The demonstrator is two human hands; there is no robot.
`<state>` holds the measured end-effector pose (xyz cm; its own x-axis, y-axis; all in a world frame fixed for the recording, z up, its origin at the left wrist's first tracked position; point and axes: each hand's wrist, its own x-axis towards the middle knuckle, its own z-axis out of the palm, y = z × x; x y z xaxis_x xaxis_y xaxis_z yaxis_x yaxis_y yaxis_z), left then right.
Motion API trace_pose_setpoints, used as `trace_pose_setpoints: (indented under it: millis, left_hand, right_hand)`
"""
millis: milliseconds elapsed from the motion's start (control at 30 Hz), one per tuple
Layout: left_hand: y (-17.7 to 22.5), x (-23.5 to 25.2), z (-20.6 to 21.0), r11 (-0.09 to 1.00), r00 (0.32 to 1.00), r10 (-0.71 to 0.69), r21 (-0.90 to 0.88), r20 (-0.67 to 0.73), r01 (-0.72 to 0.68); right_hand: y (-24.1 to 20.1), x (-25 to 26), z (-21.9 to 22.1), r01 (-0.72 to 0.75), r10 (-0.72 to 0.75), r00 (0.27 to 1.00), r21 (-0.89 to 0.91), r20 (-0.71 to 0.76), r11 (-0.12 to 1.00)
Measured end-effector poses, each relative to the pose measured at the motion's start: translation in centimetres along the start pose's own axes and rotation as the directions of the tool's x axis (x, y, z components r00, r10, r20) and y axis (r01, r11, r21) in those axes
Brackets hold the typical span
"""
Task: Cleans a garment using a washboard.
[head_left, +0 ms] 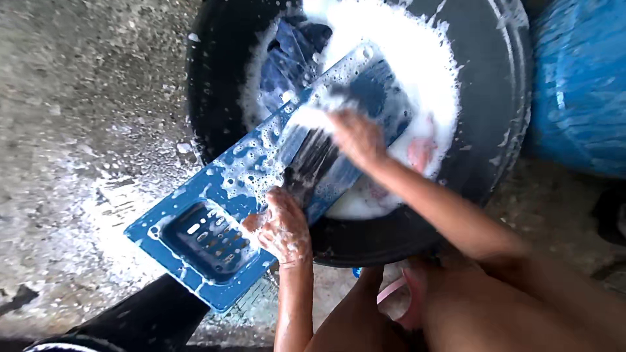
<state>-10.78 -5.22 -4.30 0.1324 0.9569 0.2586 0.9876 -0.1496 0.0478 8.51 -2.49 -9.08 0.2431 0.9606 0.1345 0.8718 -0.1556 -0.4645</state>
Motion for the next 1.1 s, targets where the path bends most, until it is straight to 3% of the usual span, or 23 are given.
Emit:
trace_pose_setpoints:
  millis: [67,100,167,233,267,300,333,400,467,533,600,633,667,733,800,833,933,1033,1100]
  left_hand:
    - [0.3,0.2,0.2,0.999,1.0,-0.006,-0.033,-0.019,0.006]
    - [0.5,0.4,0.3,0.999,0.999,-0.01,-0.048,-0.031,0.009]
    - [0.7,0.3,0.4,0.998,1.0,-0.024,-0.053,-0.011,0.024]
    - [0.4,0.2,0.3,0.999,0.999,-0.033,-0.036,0.026,0.034]
    - [0.4,0.2,0.2,0.999,0.999,-0.028,-0.039,0.042,0.03]
    - [0.3,0.2,0.2,0.999,0.998,-0.02,-0.037,0.051,0.022]
    - [0.4,0.2,0.3,0.999,0.998,-0.021,-0.035,0.054,0.023]
    - [0.5,0.0,0.2,0.999,0.999,-0.018,-0.036,0.05,0.019]
    - [1.0,0.6,0.3,0.998,0.999,-0.018,-0.065,0.032,0.02]
    - [1.1,0.5,0.3,0.996,0.999,-0.017,-0.085,0.032,0.019]
    - [0.7,0.3,0.2,0.997,0.999,-0.013,-0.074,0.033,0.015]
    - [0.6,0.3,0.3,0.998,1.0,-0.003,-0.07,0.029,0.005]
    - [0.5,0.0,0.2,0.998,0.999,0.002,-0.058,0.041,0.0]
    - [0.5,0.0,0.1,0.999,0.999,-0.005,-0.047,0.045,0.007]
    - [0.5,0.1,0.1,0.999,1.0,0.007,-0.047,0.024,-0.005]
    - [0.6,0.1,0.1,0.998,1.0,0.001,-0.056,0.029,0.001]
    - [0.7,-0.1,0.0,0.997,0.998,-0.032,-0.07,0.056,0.036]
    - [0.6,-0.1,0.1,0.996,0.999,-0.032,-0.08,0.042,0.036]
    - [0.6,-0.1,0.3,0.995,0.999,-0.034,-0.095,0.034,0.037]
  right_hand:
    - [3.5,3.5,-2.0,-0.293,0.303,0.947,-0.096,0.109,0.951]
    - [3.3,4.3,-3.0,-0.354,0.361,0.926,-0.081,0.107,0.932]
    - [-1.8,2.5,-3.4,-0.227,0.227,0.974,0.036,0.019,0.973]
    - [-6.8,-1.8,-1.0,0.118,-0.104,0.991,0.189,-0.083,0.975]
    - [-6.8,-2.6,0.3,0.223,-0.208,0.974,0.207,-0.092,0.953]
    - [-5.2,-2.3,1.0,0.23,-0.22,0.972,0.154,-0.081,0.961]
    - [-2.5,-0.9,0.9,0.144,-0.141,0.989,0.055,-0.05,0.988]
    - [2.8,2.7,-0.4,-0.169,0.176,0.983,-0.115,0.052,0.979]
    - [4.1,5.1,-2.0,-0.319,0.326,0.945,-0.136,0.031,0.938]
    - [-0.4,2.7,-2.2,-0.176,0.174,0.983,-0.031,-0.058,0.984]
    - [-5.8,-2.2,-0.4,0.145,-0.129,0.986,0.158,-0.105,0.977]
    - [-6.1,-3.2,0.4,0.243,-0.225,0.968,0.205,-0.106,0.948]
    - [-4.8,-3.2,0.8,0.26,-0.247,0.965,0.183,-0.092,0.948]
    - [0.9,-0.4,-0.6,0.019,-0.018,1.0,-0.028,0.02,0.999]
    - [7.7,2.9,-3.5,-0.351,0.393,0.906,-0.239,0.159,0.905]
    - [10.6,3.5,-4.8,-0.468,0.522,0.841,-0.29,0.144,0.835]
    - [12.3,-0.1,-6.5,-0.609,0.707,0.683,-0.391,0.183,0.69]
    - [7.9,-4.4,-6.1,-0.639,0.734,0.42,-0.4,0.534,0.657]
    - [6.9,-7.1,-5.7,-0.54,0.506,0.371,-0.263,0.779,0.8]
